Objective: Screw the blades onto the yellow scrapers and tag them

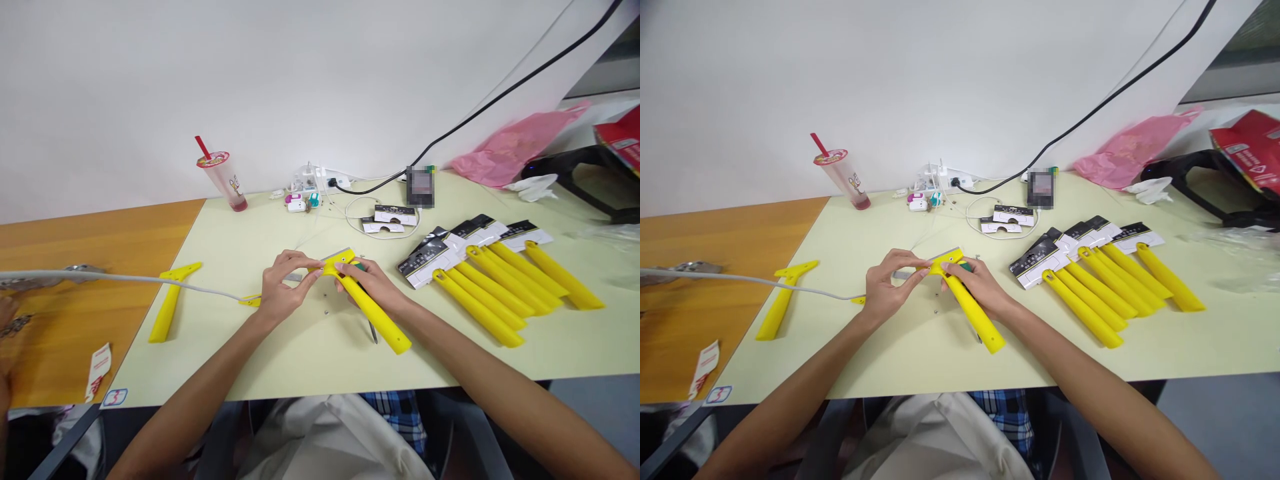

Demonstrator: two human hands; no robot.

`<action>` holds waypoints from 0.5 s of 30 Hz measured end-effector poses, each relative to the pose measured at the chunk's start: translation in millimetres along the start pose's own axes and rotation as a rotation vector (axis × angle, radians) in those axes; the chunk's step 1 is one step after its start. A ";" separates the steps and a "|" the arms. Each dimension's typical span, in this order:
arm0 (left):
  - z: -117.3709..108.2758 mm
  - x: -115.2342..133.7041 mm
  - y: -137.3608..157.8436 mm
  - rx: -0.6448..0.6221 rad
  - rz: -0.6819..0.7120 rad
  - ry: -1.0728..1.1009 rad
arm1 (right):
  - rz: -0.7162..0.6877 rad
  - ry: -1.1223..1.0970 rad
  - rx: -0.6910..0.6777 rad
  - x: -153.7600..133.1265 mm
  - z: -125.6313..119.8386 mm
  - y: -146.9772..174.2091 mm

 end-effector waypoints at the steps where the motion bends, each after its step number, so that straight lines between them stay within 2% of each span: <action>1: 0.1 0.0 0.1 -0.005 -0.001 -0.005 | 0.000 0.001 0.000 -0.2 0.1 0.1; 8: -0.3 10.1 -2.3 -0.024 0.095 -0.024 | -0.004 -0.022 0.015 -3.9 0.7 1.0; 15: 3.0 24.0 2.1 -0.003 0.440 -0.169 | 0.006 -0.039 0.032 -4.0 0.3 1.3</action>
Point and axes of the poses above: each hand's wrist, its own y-axis away from the middle knuckle, its own z-axis out of the palm, x = y × z, the point moved 8 cm from there along -y, towards the middle knuckle, and after that the axes turned 5 degrees about y, right-handed, at the moved point
